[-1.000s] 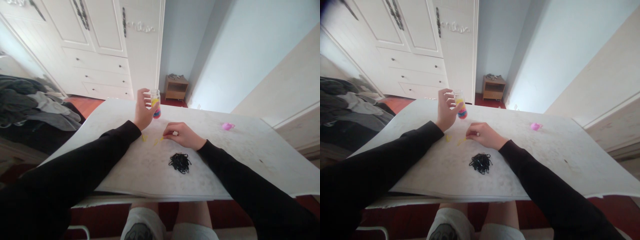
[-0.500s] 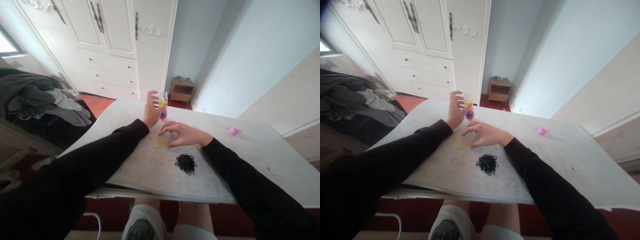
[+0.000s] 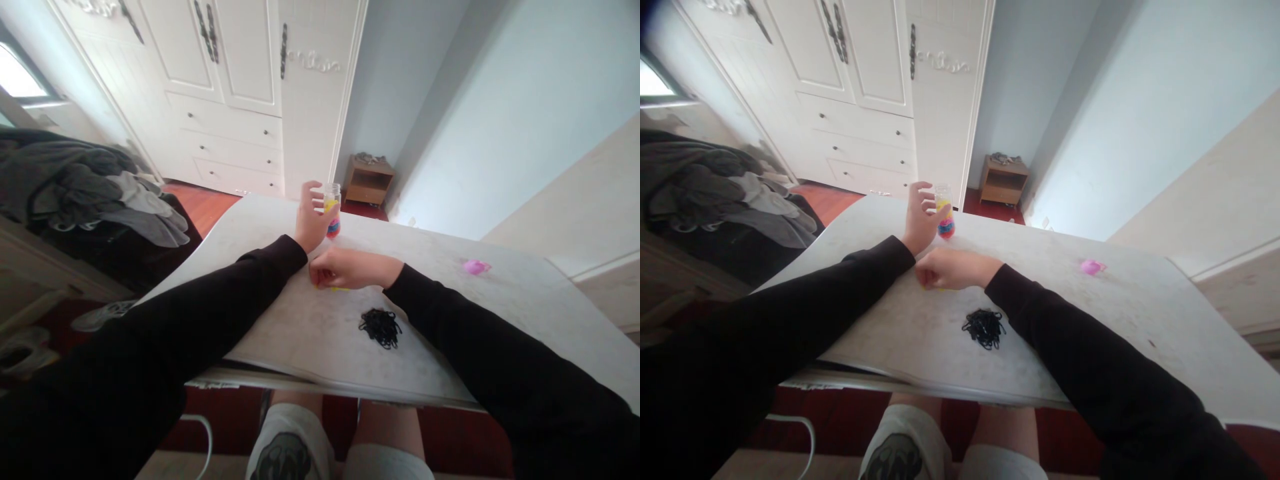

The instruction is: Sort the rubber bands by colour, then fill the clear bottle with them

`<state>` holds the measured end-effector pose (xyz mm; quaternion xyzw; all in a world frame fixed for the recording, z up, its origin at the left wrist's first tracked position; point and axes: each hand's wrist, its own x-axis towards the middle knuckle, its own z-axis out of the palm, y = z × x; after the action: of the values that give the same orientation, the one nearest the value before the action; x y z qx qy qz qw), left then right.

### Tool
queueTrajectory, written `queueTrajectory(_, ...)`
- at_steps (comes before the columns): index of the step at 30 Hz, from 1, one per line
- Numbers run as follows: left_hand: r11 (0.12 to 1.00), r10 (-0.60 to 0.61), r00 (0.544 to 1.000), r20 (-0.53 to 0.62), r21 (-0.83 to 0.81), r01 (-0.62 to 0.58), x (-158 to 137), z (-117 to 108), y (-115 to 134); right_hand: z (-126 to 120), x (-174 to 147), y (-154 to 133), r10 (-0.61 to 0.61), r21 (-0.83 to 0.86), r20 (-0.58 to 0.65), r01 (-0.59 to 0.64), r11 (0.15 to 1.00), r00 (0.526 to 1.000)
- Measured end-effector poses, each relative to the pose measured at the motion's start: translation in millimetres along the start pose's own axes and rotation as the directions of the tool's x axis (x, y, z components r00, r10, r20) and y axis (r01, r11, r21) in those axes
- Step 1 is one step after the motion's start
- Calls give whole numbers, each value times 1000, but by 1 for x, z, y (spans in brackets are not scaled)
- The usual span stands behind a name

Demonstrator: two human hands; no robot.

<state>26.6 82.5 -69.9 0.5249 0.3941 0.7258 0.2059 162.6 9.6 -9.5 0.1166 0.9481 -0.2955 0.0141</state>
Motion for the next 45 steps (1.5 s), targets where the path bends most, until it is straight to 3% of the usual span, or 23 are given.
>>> queueTrajectory(5,1000,8,1000,8,10,-9,-2,1,0,-6,-18,0,63,-150,18,-59,987,998)
queueTrajectory(10,1000,25,999,37,10,-25,-3,2,3,-21,-60,13,268,-224,-15,-265,938,963)
queueTrajectory(14,998,44,997,63,30,-46,-4,2,4,-32,-96,24,400,-214,-84,-409,887,913)
queueTrajectory(20,999,41,997,67,31,-43,-5,1,5,-42,-130,33,491,-139,-141,-508,850,860)
queueTrajectory(27,999,28,997,69,24,-29,-4,1,5,-35,-117,10,402,-72,-287,-438,896,870)
queueTrajectory(32,997,56,996,63,42,-58,-4,1,3,-9,-77,-8,246,-94,-193,-267,959,950)
queueTrajectory(36,997,49,996,75,50,-53,-4,0,5,6,-57,-11,225,-75,-100,-233,970,969)
queueTrajectory(39,998,34,996,86,57,-39,-5,0,7,-2,-64,-9,204,-111,-96,-215,970,974)
queueTrajectory(42,996,40,996,83,73,-46,-6,0,9,-23,-91,3,286,-131,-269,-329,935,920)
queueTrajectory(45,990,88,990,107,96,-99,-8,0,11,-35,-122,25,426,-65,-470,-512,857,773)
